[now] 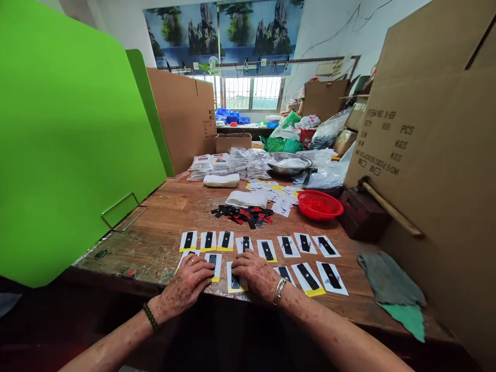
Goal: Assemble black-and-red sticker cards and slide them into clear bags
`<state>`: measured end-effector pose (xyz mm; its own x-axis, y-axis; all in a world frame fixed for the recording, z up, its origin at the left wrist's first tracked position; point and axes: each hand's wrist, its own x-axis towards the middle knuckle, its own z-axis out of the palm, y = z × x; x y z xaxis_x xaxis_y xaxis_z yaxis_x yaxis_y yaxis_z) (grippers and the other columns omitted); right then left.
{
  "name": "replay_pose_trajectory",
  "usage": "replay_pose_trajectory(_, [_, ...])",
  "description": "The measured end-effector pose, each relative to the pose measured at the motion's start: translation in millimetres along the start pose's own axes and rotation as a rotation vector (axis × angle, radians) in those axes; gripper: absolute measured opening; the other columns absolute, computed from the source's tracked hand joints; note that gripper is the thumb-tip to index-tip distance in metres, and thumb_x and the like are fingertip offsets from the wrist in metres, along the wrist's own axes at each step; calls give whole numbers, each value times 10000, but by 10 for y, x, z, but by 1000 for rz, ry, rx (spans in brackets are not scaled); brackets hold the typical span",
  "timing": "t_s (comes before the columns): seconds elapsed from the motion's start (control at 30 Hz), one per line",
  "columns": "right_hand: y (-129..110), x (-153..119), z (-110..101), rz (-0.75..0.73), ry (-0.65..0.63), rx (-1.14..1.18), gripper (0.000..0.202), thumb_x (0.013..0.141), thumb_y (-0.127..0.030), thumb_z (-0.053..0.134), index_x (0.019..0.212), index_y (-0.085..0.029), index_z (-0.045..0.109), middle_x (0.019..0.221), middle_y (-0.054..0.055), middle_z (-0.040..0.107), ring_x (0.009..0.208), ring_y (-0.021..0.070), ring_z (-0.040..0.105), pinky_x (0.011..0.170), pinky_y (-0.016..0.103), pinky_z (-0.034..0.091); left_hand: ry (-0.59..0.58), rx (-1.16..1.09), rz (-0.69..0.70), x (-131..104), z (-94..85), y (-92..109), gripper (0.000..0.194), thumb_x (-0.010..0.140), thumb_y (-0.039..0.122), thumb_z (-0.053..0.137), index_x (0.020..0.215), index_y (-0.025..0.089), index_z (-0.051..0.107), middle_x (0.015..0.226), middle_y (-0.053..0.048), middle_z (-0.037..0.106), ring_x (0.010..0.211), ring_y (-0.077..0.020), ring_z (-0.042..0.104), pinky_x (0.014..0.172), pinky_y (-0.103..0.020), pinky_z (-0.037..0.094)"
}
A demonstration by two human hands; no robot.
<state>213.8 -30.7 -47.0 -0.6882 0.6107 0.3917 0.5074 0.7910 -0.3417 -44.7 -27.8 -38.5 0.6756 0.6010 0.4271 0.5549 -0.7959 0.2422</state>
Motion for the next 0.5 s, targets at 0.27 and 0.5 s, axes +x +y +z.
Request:
replay_pose_trajectory(0.27, [238, -115, -124, 141, 219, -83, 266, 876, -70, 484, 1006, -209, 670, 1072, 92, 677, 993, 195, 603, 855, 349, 521, 68, 13, 5, 85, -47, -132, 216, 895, 149, 527, 1025, 219, 685, 1122, -55, 712, 1069, -221, 619, 1002, -457, 426])
replay_pose_trajectory(0.5, [1339, -225, -1113, 779, 331, -450, 365, 819, -22, 477, 1078, -180, 679, 1122, 95, 679, 1087, 206, 604, 959, 348, 478, 268, 122, 68, 209, -161, -378, 208, 892, 215, 547, 1029, 264, 696, 1074, -36, 728, 1006, -210, 659, 921, -402, 507])
